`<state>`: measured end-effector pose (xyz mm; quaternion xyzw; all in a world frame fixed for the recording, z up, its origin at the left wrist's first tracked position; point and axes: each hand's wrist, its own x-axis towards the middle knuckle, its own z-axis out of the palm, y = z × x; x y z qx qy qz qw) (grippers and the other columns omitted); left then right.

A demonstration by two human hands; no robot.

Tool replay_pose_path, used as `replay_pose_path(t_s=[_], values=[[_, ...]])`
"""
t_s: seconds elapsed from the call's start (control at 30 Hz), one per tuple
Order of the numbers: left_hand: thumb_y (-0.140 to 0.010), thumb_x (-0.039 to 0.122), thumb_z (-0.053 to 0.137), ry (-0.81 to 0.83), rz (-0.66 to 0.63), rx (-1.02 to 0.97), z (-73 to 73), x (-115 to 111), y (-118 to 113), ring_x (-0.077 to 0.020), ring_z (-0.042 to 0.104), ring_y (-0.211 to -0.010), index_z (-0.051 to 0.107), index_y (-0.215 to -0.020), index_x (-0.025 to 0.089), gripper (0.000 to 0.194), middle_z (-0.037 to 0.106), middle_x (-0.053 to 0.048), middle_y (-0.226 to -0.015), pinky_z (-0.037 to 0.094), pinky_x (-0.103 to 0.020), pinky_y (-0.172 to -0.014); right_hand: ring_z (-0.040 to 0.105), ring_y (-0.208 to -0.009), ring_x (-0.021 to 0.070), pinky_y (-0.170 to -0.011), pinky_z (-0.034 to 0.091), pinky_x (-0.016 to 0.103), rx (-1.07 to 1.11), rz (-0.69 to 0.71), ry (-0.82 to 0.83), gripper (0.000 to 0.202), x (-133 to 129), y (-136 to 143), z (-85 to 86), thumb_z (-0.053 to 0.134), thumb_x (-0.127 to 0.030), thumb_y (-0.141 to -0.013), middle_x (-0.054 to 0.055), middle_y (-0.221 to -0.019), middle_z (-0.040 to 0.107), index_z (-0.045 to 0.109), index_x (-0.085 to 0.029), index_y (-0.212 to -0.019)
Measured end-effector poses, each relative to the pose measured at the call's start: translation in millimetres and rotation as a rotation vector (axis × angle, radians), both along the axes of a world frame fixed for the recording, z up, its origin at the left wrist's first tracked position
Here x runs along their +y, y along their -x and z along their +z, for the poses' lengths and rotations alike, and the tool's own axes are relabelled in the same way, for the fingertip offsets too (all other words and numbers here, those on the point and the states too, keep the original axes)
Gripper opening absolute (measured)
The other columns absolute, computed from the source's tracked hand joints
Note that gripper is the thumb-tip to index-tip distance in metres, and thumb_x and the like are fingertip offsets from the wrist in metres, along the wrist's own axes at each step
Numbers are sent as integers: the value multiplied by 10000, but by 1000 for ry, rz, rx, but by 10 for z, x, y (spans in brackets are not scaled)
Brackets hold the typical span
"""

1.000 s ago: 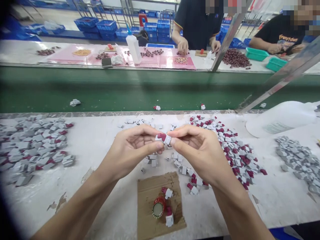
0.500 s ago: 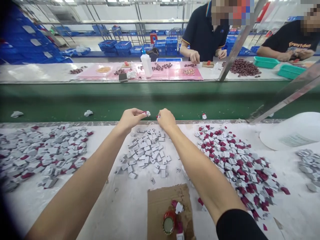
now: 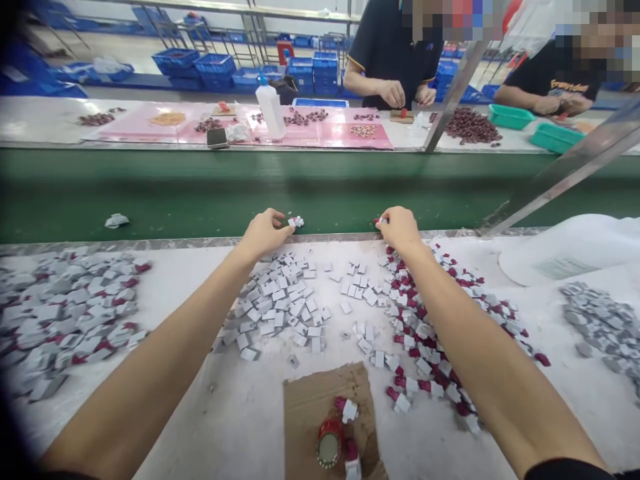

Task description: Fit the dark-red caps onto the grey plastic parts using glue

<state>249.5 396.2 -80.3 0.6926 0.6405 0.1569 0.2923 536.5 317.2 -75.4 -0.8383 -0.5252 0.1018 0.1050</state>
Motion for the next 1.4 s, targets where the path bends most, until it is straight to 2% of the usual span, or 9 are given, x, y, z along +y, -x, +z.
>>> replay_pose_path(t_s=[0.13, 0.27, 0.43, 0.5, 0.63, 0.73, 0.83, 1.07, 1.4], values=[[-951, 283, 739, -44, -136, 35, 164, -568, 258, -391, 556, -1403, 764, -1196, 216, 255, 705, -136, -1331, 424, -524, -1215, 782, -1167, 354, -1050, 596, 458, -5, 80, -61, 191, -517, 18, 186, 714, -269, -1033, 160, -1230, 840, 852, -167, -1115], [-971, 333, 739, -84, -324, 61, 147, -1116, 403, -391, 542, -1339, 785, -1141, 243, 198, 700, -112, -1264, 422, -575, -1197, 781, -1125, 420, -972, 618, 522, -18, 148, -79, 252, -1316, -67, 177, 696, -311, -957, 184, -1180, 840, 865, -169, -1079], [-994, 224, 704, -196, -257, 125, 13, -1249, 334, -397, 546, -1277, 750, -1103, 200, 120, 686, -146, -1233, 437, -600, -1166, 719, -1264, 467, -1072, 576, 642, -136, 303, -377, 357, -1900, -122, 66, 573, -406, -1054, 226, -1249, 823, 838, -167, -1073], [-984, 212, 722, -221, -253, 109, 33, -1241, 287, -397, 554, -1269, 720, -1040, 195, 58, 690, -145, -1217, 450, -595, -1151, 761, -1173, 424, -1026, 609, 600, -86, 308, -430, 338, -2058, -20, 110, 601, -429, -1088, 199, -1195, 836, 822, -181, -1148], [-1000, 180, 683, -245, -294, -54, 179, -1455, 270, -309, 645, -1080, 676, -1059, 215, 69, 732, -80, -1111, 536, -488, -997, 749, -773, 251, -693, 632, 375, 273, 263, -353, 179, -2457, 418, 154, 707, -384, -1088, 69, -971, 791, 779, -265, -1200], [-1018, 166, 630, -200, -349, -191, 243, -1840, 309, -219, 663, -853, 669, -1080, 231, 98, 714, -28, -1013, 562, -384, -801, 748, -829, 213, -737, 644, 335, 450, 302, -313, 132, -2799, 752, 30, 654, -270, -1114, 71, -1102, 751, 762, -284, -1188], [-1003, 128, 606, -155, -378, -242, 182, -2259, 372, -192, 683, -831, 664, -1056, 240, 137, 701, -20, -1010, 577, -347, -752, 760, -883, 207, -775, 671, 327, 516, 298, -290, 234, -3095, 935, -130, 616, -212, -1119, 81, -1183, 727, 763, -306, -1275], [-1026, 114, 597, -146, -288, -230, -156, -2797, 581, -209, 735, -948, 636, -1011, 245, 137, 708, -34, -1083, 615, -368, -825, 816, -1026, 231, -762, 681, 281, 616, 239, -369, 210, -3454, 1068, -183, 656, -167, -1105, 69, -1142, 796, 792, -294, -1201], [-1065, 133, 610, -299, -354, -33, -320, -2868, 594, -287, 725, -1079, 680, -1178, 194, 146, 733, -79, -1120, 609, -438, -916, 847, -1032, 194, -934, 700, 267, 709, 296, -527, 236, -3412, 1426, -128, 724, -74, -1039, 36, -1100, 857, 831, -257, -1142]])
